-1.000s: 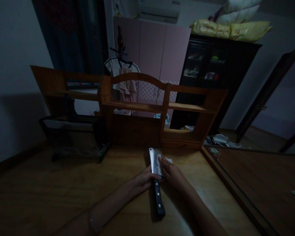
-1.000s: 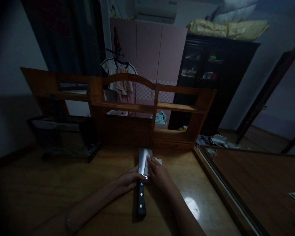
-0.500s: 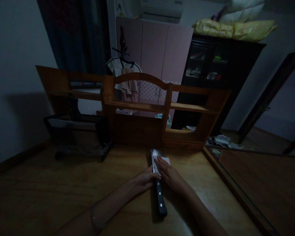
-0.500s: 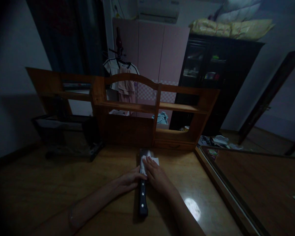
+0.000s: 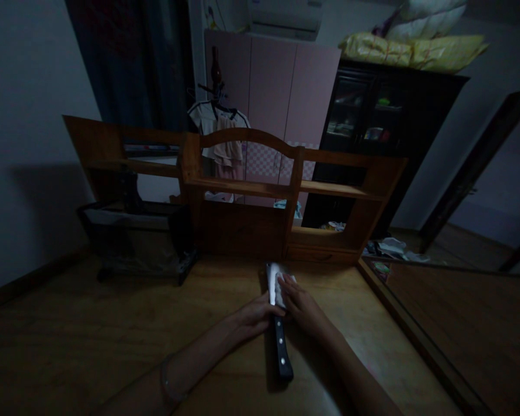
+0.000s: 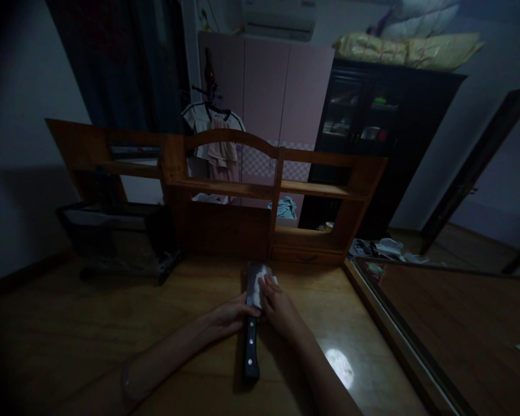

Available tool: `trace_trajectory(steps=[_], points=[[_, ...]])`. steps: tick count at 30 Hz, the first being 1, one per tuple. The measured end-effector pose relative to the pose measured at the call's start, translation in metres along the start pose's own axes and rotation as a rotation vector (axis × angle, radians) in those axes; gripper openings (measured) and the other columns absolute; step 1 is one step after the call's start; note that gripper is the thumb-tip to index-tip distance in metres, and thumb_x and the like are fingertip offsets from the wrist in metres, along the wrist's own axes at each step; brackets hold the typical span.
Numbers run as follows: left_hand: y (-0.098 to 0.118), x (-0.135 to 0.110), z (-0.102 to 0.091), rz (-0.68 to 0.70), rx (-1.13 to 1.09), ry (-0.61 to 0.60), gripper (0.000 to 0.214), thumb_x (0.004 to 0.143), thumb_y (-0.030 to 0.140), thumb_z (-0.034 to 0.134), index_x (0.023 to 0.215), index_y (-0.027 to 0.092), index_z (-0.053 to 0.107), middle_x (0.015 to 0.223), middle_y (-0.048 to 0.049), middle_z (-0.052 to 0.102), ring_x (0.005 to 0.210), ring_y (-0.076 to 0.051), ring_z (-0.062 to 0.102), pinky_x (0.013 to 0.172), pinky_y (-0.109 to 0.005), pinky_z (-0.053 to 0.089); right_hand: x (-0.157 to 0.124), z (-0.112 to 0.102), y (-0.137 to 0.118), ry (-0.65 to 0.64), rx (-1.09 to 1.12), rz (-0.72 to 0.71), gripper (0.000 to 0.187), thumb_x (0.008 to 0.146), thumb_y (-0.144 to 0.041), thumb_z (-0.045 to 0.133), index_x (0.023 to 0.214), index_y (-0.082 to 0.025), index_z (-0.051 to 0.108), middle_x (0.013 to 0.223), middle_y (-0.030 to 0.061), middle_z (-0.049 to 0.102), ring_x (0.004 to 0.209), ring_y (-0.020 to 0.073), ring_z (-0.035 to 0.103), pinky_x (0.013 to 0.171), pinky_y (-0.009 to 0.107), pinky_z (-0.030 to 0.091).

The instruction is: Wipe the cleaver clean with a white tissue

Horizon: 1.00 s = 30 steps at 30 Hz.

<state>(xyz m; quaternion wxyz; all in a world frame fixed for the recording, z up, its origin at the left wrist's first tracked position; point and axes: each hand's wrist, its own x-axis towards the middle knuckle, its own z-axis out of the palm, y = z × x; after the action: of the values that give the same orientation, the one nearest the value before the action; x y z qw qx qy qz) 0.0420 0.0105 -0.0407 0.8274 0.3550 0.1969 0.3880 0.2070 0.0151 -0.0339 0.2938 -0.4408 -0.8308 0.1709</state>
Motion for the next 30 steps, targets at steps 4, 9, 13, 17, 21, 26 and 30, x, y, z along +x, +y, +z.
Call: trace_trajectory(steps=[4,9,13,17,21,26,30], points=[[0.0,-0.001,0.003,-0.014,0.009,0.017,0.066,0.057,-0.006,0.064,0.116,0.022,0.057,0.103,-0.0057,0.064,0.095,-0.019,0.061,0.089,-0.032,0.045,0.001,-0.001,0.002,0.013,-0.011,0.023,0.046,0.095,-0.031,0.036,0.139,-0.021,0.037,0.146,0.0093,0.034,0.137,0.0227,0.025,0.111,0.044,0.027],[-0.001,0.001,0.0,-0.015,0.001,0.017,0.065,0.055,-0.007,0.064,0.113,0.022,0.057,0.104,-0.0051,0.064,0.096,-0.019,0.061,0.09,-0.033,0.046,0.001,0.0,0.002,0.023,-0.039,0.013,0.046,0.094,-0.031,0.036,0.139,-0.019,0.038,0.145,0.0098,0.035,0.136,0.0218,0.026,0.111,0.041,0.026],[-0.001,0.0,-0.003,-0.002,-0.019,-0.007,0.061,0.055,-0.007,0.063,0.11,0.02,0.058,0.107,-0.0054,0.062,0.1,-0.02,0.059,0.092,-0.033,0.045,0.002,0.002,0.005,0.056,-0.078,0.066,0.046,0.095,-0.033,0.035,0.138,-0.016,0.04,0.144,0.0118,0.036,0.136,0.0221,0.027,0.111,0.041,0.027],[-0.002,0.001,-0.005,-0.02,0.007,-0.008,0.059,0.055,-0.007,0.064,0.107,0.019,0.058,0.104,-0.0056,0.063,0.099,-0.02,0.06,0.088,-0.032,0.047,0.002,0.004,0.009,0.095,-0.128,0.133,0.047,0.095,-0.033,0.034,0.137,-0.013,0.041,0.143,0.0137,0.038,0.135,0.0225,0.03,0.11,0.04,0.028],[-0.006,0.004,-0.009,-0.013,-0.005,-0.017,0.058,0.054,-0.006,0.065,0.106,0.019,0.057,0.103,-0.0055,0.063,0.096,-0.019,0.061,0.087,-0.032,0.048,0.001,0.005,0.013,0.101,-0.164,0.171,0.048,0.094,-0.032,0.035,0.138,-0.013,0.038,0.143,0.0132,0.039,0.135,0.0235,0.029,0.11,0.042,0.028],[-0.006,0.004,-0.011,-0.024,-0.002,-0.013,0.056,0.054,-0.006,0.065,0.105,0.018,0.057,0.101,-0.0048,0.063,0.091,-0.018,0.062,0.087,-0.033,0.048,0.0,0.003,0.011,0.094,-0.17,0.156,0.047,0.094,-0.032,0.035,0.138,-0.013,0.039,0.143,0.013,0.039,0.135,0.0232,0.03,0.111,0.041,0.027],[-0.004,0.003,-0.008,-0.025,0.0,0.003,0.055,0.054,-0.006,0.065,0.102,0.018,0.057,0.102,-0.0049,0.062,0.094,-0.019,0.062,0.088,-0.034,0.048,0.0,0.002,0.009,0.102,-0.167,0.144,0.046,0.095,-0.032,0.035,0.136,-0.013,0.041,0.141,0.013,0.042,0.134,0.0228,0.033,0.11,0.04,0.029]])
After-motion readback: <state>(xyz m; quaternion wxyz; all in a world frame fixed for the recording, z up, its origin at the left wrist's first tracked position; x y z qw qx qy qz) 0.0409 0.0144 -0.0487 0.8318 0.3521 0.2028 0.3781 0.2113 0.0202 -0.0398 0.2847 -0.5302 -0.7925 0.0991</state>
